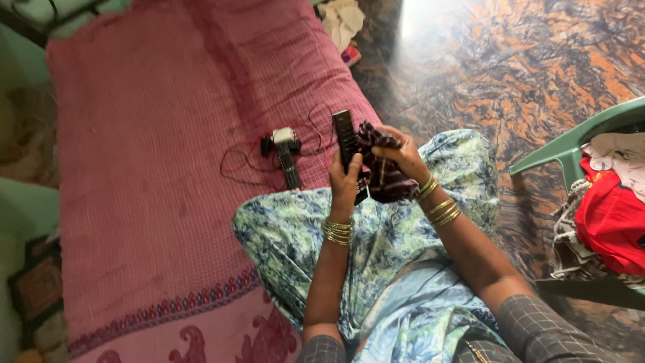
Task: The person wipes a remote control with a cloth and organizes various power adapters and cables while sitting on the floor.
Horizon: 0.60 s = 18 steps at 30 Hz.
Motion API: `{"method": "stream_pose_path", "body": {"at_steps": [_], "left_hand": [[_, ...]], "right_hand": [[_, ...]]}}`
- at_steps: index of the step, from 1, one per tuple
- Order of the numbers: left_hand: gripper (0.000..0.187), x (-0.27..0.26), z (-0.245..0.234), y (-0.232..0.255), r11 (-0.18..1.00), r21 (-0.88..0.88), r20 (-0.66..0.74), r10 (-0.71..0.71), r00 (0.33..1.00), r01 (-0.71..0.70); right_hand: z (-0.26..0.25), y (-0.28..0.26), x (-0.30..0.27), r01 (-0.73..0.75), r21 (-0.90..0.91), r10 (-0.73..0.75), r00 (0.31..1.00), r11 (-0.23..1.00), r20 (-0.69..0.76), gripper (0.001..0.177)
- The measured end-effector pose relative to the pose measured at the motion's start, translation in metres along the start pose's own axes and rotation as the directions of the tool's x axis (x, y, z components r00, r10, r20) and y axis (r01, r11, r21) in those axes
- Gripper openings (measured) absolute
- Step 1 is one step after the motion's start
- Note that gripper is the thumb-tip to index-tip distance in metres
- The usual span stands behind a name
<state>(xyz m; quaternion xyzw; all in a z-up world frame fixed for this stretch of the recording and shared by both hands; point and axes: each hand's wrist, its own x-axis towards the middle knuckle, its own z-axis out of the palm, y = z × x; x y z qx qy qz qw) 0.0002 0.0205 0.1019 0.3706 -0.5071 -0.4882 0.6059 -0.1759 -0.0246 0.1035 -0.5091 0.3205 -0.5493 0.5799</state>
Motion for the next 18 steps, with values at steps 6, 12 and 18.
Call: {"method": "stream_pose_path", "body": {"at_steps": [6,12,18], "left_hand": [[0.053,0.021,-0.036,0.011,0.772,-0.598,0.037,-0.243,0.969,0.216],[0.052,0.043,-0.053,-0.035,0.644,-0.755,0.022,-0.156,0.988,0.119],[0.069,0.073,-0.094,-0.028,0.665,-0.669,0.265,-0.203,0.943,0.332]], "right_hand": [[0.035,-0.072,0.045,0.071,-0.214,-0.068,0.997,0.974,0.021,0.053],[0.088,-0.067,0.035,0.566,-0.677,-0.338,0.825,0.472,0.453,0.048],[0.095,-0.052,-0.011,0.603,-0.74,-0.275,0.796,0.297,0.539,0.051]]}}
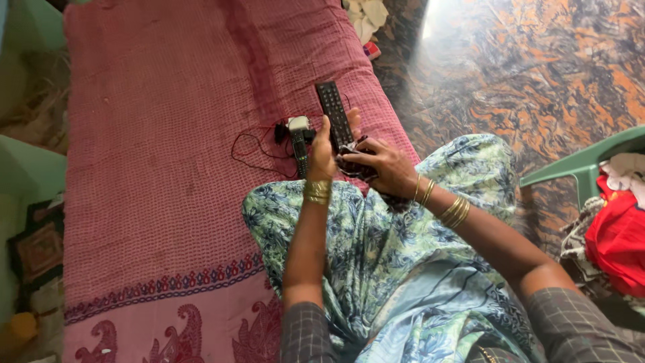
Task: The person wipes a remote control with a cloth and organizes various power adapters and cables while sitting on the floor.
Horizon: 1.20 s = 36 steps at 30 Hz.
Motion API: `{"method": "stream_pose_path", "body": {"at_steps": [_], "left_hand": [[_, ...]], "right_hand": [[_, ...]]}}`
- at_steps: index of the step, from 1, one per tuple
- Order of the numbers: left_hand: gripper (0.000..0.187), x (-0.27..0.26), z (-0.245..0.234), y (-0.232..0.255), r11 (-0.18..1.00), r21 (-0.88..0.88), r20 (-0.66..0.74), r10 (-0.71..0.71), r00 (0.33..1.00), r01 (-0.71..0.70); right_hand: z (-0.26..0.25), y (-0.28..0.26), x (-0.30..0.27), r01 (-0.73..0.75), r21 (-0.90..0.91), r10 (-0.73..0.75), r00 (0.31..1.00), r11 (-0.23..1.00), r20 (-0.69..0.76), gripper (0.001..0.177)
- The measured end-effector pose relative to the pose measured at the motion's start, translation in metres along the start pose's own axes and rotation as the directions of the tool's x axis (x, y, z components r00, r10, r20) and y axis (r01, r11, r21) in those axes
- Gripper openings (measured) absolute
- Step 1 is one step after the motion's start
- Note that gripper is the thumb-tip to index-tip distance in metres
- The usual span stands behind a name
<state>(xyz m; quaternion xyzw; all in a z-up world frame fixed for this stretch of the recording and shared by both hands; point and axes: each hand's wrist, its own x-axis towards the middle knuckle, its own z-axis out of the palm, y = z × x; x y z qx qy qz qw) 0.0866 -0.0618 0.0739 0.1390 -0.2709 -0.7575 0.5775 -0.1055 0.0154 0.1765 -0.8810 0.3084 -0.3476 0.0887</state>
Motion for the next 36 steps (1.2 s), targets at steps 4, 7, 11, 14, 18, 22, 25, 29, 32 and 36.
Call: {"method": "stream_pose_path", "body": {"at_steps": [4,7,11,14,18,22,25,29,32,36], "left_hand": [[0.067,0.023,-0.043,-0.011,0.987,0.122,-0.087,-0.094,0.992,0.104],[0.06,0.033,-0.059,-0.025,0.984,0.154,-0.062,-0.083,0.995,0.092],[0.051,0.03,-0.06,-0.026,0.986,-0.113,-0.126,-0.139,0.982,0.125],[0.05,0.033,-0.093,-0.03,0.99,-0.131,-0.044,0.05,0.998,-0.055],[0.047,0.05,-0.147,-0.036,0.964,-0.189,-0.241,0.139,0.96,-0.187],[0.056,0.038,-0.135,-0.001,0.98,-0.131,-0.165,0.127,0.978,-0.15],[0.063,0.031,-0.103,0.029,0.982,-0.073,-0.106,0.164,0.981,-0.172],[0.058,0.032,-0.087,0.041,0.973,-0.103,-0.115,0.196,0.974,-0.208],[0.052,0.03,-0.097,0.026,0.967,-0.151,-0.145,0.183,0.972,-0.204],[0.043,0.036,-0.136,-0.001,0.958,-0.255,-0.209,0.08,0.975,-0.134]], "right_hand": [[0.017,0.036,0.013,-0.04,-0.05,0.037,0.998,0.998,-0.045,0.045],[0.034,0.082,0.055,-0.052,-0.229,0.013,0.986,0.972,-0.168,0.043],[0.054,0.121,0.097,-0.205,-0.259,0.178,0.976,0.944,-0.123,0.04],[0.073,0.123,0.112,-0.248,-0.223,0.241,0.969,0.943,-0.059,0.043],[0.107,0.087,0.105,-0.088,-0.05,0.091,0.993,0.995,0.075,0.053],[0.102,0.053,0.094,-0.089,-0.009,0.09,0.979,0.996,0.182,0.05],[0.088,0.04,0.084,-0.005,0.025,-0.004,0.938,1.0,0.347,0.048],[0.072,0.052,0.085,0.115,0.082,-0.136,0.931,0.99,0.338,0.046],[0.074,0.093,0.116,0.031,0.034,-0.036,0.986,0.999,0.163,0.026],[0.1,0.131,0.16,-0.04,-0.055,0.047,0.988,0.998,0.144,0.044]]}}
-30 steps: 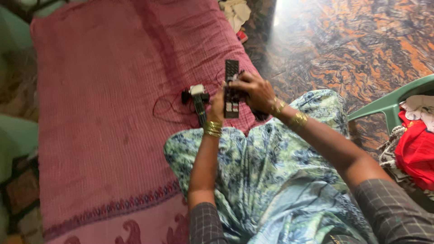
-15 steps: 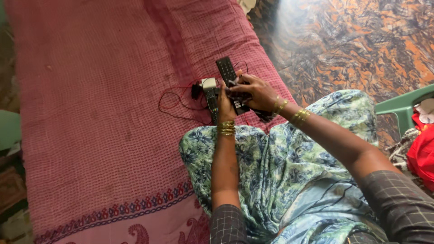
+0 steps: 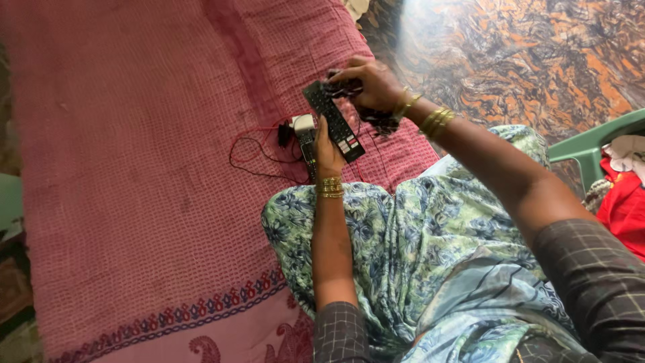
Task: The person wipes a remote control with a cloth and organizes various power adapters and cables while sitting on the floor.
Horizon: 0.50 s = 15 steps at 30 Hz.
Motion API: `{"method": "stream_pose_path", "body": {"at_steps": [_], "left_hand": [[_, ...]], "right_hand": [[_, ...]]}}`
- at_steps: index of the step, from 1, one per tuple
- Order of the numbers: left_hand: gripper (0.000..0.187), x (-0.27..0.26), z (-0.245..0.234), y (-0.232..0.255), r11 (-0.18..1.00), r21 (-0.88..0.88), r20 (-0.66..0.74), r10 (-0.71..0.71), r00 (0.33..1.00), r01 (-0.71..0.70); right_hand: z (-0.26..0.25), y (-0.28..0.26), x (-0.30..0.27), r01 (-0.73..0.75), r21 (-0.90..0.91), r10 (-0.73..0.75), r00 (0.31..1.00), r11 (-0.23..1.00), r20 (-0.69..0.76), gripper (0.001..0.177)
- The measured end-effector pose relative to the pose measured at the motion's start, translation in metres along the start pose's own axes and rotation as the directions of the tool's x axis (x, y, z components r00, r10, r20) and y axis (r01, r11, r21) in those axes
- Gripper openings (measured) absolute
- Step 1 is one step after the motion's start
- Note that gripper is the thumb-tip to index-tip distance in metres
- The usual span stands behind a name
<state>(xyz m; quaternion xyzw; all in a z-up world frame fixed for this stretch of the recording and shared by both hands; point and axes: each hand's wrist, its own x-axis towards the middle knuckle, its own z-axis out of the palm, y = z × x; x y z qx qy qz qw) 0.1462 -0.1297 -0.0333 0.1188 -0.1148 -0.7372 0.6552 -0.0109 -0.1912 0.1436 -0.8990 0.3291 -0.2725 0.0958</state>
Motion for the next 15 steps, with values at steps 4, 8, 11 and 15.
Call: {"method": "stream_pose_path", "body": {"at_steps": [4,8,11,15], "left_hand": [[0.045,0.003,-0.038,-0.007,0.982,-0.189,0.353,0.073,0.933,-0.005],[0.062,-0.006,-0.005,0.019,0.977,-0.028,0.144,0.215,0.966,-0.213],[0.063,-0.007,0.023,0.033,0.981,-0.01,0.182,0.191,0.964,-0.193],[0.058,0.008,0.016,0.012,0.994,-0.014,0.234,0.105,0.967,-0.104]], "right_hand": [[0.016,-0.016,-0.009,0.075,0.28,-0.101,0.992,0.957,0.078,0.052],[0.023,-0.053,-0.055,-0.032,0.485,-0.037,0.991,0.874,0.132,0.053],[0.008,-0.059,-0.079,-0.106,0.613,-0.011,0.983,0.783,0.184,0.054],[-0.001,-0.044,-0.076,-0.052,0.501,-0.001,0.994,0.864,0.105,0.054]]}}
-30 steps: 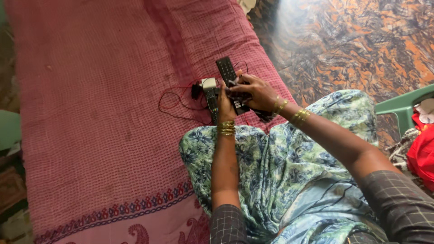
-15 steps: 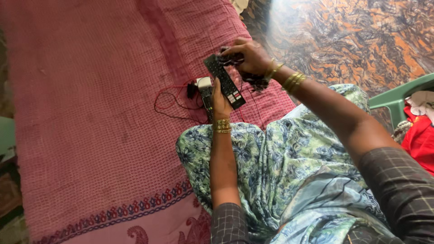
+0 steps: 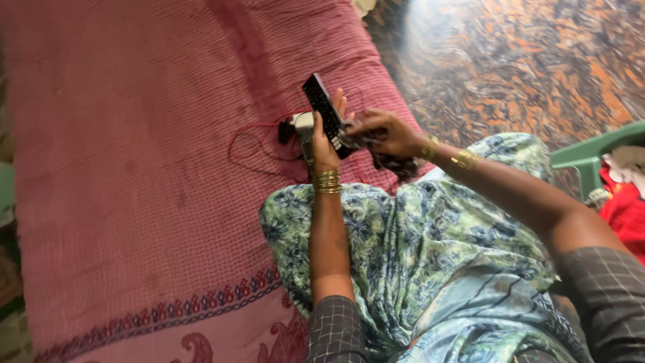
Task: The person wipes a remote control with a cloth and organizes various power adapters and cables while sitting on the floor.
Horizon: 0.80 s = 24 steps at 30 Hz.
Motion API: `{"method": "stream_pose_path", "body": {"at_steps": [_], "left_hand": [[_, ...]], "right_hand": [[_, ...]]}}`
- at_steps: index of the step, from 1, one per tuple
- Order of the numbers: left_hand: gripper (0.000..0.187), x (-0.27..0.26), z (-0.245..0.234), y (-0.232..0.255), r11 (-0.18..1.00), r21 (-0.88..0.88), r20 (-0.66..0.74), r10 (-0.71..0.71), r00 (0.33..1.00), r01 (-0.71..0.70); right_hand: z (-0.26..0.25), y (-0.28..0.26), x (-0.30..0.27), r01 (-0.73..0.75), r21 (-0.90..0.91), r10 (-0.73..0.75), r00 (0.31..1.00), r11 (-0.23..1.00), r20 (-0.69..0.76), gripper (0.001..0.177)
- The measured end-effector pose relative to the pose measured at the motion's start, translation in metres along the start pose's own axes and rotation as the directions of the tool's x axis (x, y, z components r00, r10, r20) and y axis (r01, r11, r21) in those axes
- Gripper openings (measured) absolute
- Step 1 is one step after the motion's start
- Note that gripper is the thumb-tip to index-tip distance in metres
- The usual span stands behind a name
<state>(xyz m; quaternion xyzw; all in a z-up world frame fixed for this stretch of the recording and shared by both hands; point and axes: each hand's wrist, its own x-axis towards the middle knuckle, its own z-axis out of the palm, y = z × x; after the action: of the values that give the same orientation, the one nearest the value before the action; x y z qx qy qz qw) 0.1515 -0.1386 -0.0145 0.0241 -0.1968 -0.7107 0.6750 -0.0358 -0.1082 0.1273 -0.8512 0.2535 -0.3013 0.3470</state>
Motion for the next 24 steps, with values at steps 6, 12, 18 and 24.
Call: {"method": "stream_pose_path", "body": {"at_steps": [6,12,18,24], "left_hand": [[0.043,-0.01,-0.035,-0.033,0.984,0.089,-0.304,-0.118,0.945,0.152],[0.047,-0.011,-0.022,-0.009,1.0,-0.023,-0.261,-0.021,0.965,0.016],[0.064,-0.009,0.015,0.012,0.99,0.124,-0.118,0.079,0.99,-0.064],[0.067,-0.012,0.005,-0.023,0.991,0.072,-0.063,-0.111,0.992,0.116]], "right_hand": [[-0.015,0.051,0.066,0.133,-0.086,-0.152,0.948,0.987,-0.279,0.05],[0.017,0.047,0.052,0.192,-0.016,-0.192,0.979,0.981,-0.066,0.051],[0.024,0.005,-0.006,-0.143,0.302,0.128,0.989,0.942,0.069,0.057],[0.013,0.02,0.001,-0.054,0.094,0.06,0.996,0.994,-0.068,0.049]]}}
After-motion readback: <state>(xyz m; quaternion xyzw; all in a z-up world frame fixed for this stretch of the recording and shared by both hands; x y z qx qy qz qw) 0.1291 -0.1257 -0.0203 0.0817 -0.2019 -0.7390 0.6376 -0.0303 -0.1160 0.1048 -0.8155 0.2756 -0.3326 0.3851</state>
